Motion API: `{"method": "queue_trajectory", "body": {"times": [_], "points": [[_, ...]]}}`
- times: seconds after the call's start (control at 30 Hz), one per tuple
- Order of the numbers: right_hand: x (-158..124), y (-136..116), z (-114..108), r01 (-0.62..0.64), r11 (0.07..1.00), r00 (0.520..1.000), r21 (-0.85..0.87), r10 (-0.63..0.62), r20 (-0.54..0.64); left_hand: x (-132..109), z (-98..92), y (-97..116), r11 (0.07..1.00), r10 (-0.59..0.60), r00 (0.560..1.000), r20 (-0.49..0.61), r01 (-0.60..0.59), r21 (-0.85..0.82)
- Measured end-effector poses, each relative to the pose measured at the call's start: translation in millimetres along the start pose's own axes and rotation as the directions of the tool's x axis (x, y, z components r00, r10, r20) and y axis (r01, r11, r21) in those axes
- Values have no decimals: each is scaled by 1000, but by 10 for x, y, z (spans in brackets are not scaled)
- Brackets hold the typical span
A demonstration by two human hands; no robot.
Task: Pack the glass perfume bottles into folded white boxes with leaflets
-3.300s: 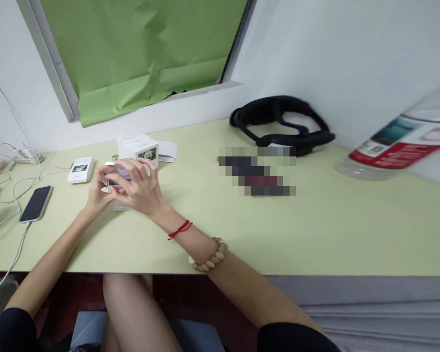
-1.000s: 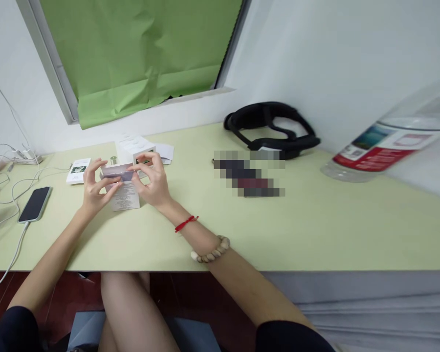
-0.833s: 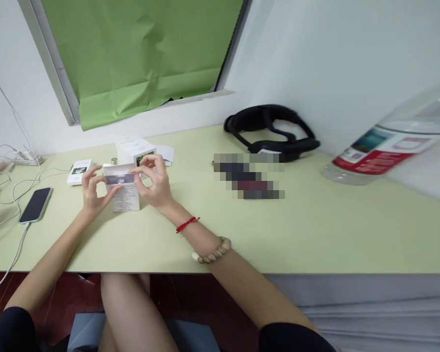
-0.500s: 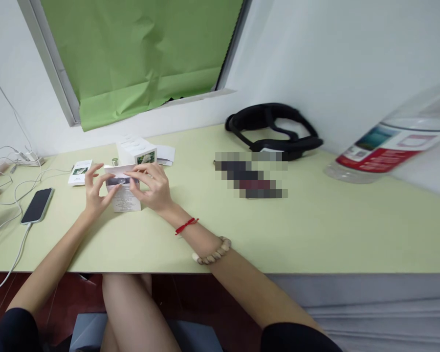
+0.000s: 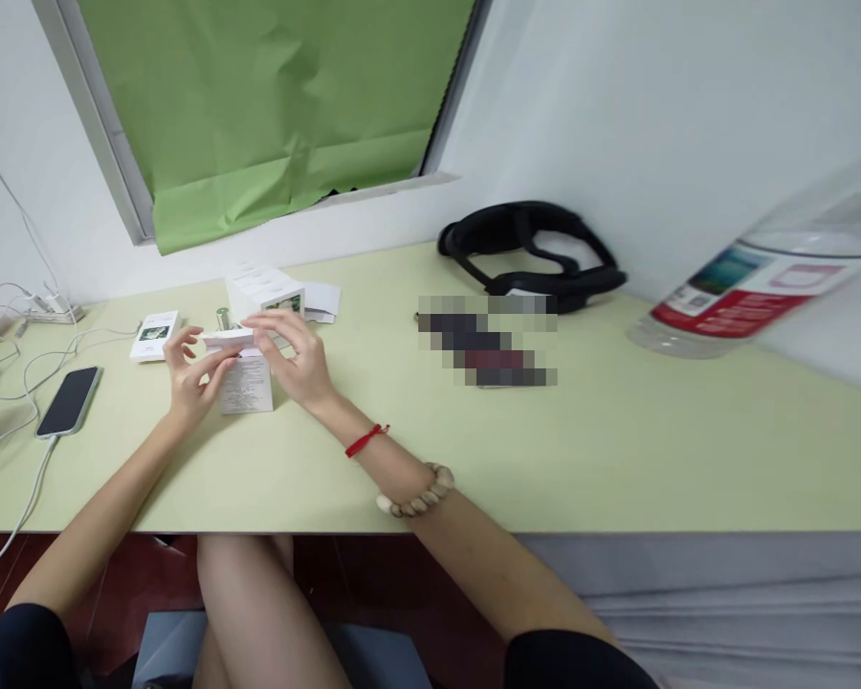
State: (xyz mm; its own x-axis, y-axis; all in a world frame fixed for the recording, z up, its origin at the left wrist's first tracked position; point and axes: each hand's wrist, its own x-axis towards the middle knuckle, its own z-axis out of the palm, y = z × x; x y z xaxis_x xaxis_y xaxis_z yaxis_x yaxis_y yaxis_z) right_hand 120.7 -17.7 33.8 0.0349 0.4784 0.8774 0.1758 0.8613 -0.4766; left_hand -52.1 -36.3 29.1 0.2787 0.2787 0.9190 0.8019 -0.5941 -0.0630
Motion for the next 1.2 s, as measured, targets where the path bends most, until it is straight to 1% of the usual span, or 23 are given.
{"method": "queue_trajectory", "body": {"times": [0.07, 0.17, 0.27, 0.33, 0.47, 0.5, 0.53, 0.6, 0.67, 0.7, 0.77, 0.83, 0.93, 1.03, 1.2], "points": [[1, -10, 6, -6, 999, 999, 48, 4, 32, 4, 4, -9, 999, 38, 997, -67, -37, 7], [-11, -11, 20, 4, 998, 1000, 59, -5, 18, 5, 13, -19, 995, 95, 979, -179, -92, 21], [-17, 1, 24, 2, 999, 999, 42, -3, 39, -5, 18, -21, 994, 112, 970, -214, -108, 34], [-17, 8, 20, -35, 999, 998, 37, 33, 60, -22, 20, -22, 994, 113, 974, -194, -109, 32], [-19, 6, 7, -100, 993, 988, 60, 92, 120, -68, 36, -30, 997, 71, 994, -83, -72, -6], [-21, 4, 5, -110, 992, 986, 66, 101, 136, -76, 44, -31, 998, 70, 995, -72, -70, 2], [-23, 4, 5, -124, 990, 982, 71, 112, 149, -83, 53, -29, 996, 84, 993, -79, -83, 13], [-24, 7, 8, -162, 983, 976, 91, 146, 165, -93, 75, -19, 991, 133, 983, -130, -132, 14], [-20, 16, 15, -213, 969, 966, 124, 189, 178, -103, 96, -1, 988, 145, 973, -177, -152, -27], [-17, 21, 19, -239, 960, 960, 148, 210, 187, -109, 105, 9, 989, 124, 977, -176, -135, -52], [-7, 31, 26, -288, 936, 946, 202, 246, 210, -123, 111, 27, 994, 56, 990, -130, -67, -87], [4, 39, 27, -332, 907, 932, 257, 274, 238, -133, 103, 33, 995, 15, 996, -89, -24, -97], [26, 56, 13, -397, 865, 904, 307, 311, 292, -131, 76, 25, 991, 24, 997, -71, -33, -128], [57, 85, -10, -441, 843, 879, 309, 337, 336, -112, 53, 15, 991, 26, 999, -47, -31, -128], [80, 112, -22, -464, 823, 867, 327, 347, 358, -68, 21, 41, 994, 92, 990, -104, -97, -48]]}}
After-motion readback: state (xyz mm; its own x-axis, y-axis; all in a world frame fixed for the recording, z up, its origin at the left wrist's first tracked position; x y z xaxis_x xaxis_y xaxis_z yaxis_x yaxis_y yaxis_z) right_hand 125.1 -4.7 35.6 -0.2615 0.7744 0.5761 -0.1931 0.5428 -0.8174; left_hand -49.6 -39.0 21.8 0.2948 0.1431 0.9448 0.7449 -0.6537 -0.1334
